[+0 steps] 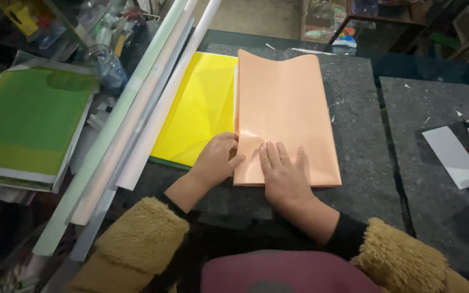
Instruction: Unrolling a sheet of paper from a roll and folding it into a rectangle.
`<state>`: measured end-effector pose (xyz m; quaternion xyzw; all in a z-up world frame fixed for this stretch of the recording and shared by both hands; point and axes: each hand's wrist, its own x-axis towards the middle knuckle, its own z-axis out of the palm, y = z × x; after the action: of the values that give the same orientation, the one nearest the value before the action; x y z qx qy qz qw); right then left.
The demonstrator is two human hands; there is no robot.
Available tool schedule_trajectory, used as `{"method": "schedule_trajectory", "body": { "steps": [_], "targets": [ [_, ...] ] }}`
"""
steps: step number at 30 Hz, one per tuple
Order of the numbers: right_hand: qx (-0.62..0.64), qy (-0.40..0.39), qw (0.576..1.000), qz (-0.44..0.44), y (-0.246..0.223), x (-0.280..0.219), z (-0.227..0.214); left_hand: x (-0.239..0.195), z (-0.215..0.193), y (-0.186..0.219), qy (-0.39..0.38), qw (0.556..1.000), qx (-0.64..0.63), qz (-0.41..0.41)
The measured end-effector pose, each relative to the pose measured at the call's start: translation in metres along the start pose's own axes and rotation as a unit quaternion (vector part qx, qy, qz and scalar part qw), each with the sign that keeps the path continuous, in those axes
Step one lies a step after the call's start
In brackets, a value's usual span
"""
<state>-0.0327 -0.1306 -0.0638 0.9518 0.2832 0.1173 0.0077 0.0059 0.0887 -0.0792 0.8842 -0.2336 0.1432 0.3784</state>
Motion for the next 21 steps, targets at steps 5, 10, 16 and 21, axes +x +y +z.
{"method": "schedule_trajectory", "body": {
  "steps": [5,10,16,21],
  "targets": [
    [0.053,-0.013,0.991,-0.120,0.010,-0.004,-0.010,-0.001,0.004,-0.005,0.009,1.000,0.020,-0.019],
    [0.074,-0.019,0.981,-0.178,0.012,-0.007,-0.011,0.000,0.002,-0.001,0.009,1.000,0.007,-0.021],
    [0.058,-0.017,0.979,-0.196,0.009,-0.006,-0.019,0.000,0.003,-0.003,-0.004,0.999,0.007,-0.046],
    [0.050,-0.013,0.976,-0.210,0.008,-0.008,-0.017,-0.002,0.004,-0.009,0.002,0.999,0.000,-0.047]
  ]
}}
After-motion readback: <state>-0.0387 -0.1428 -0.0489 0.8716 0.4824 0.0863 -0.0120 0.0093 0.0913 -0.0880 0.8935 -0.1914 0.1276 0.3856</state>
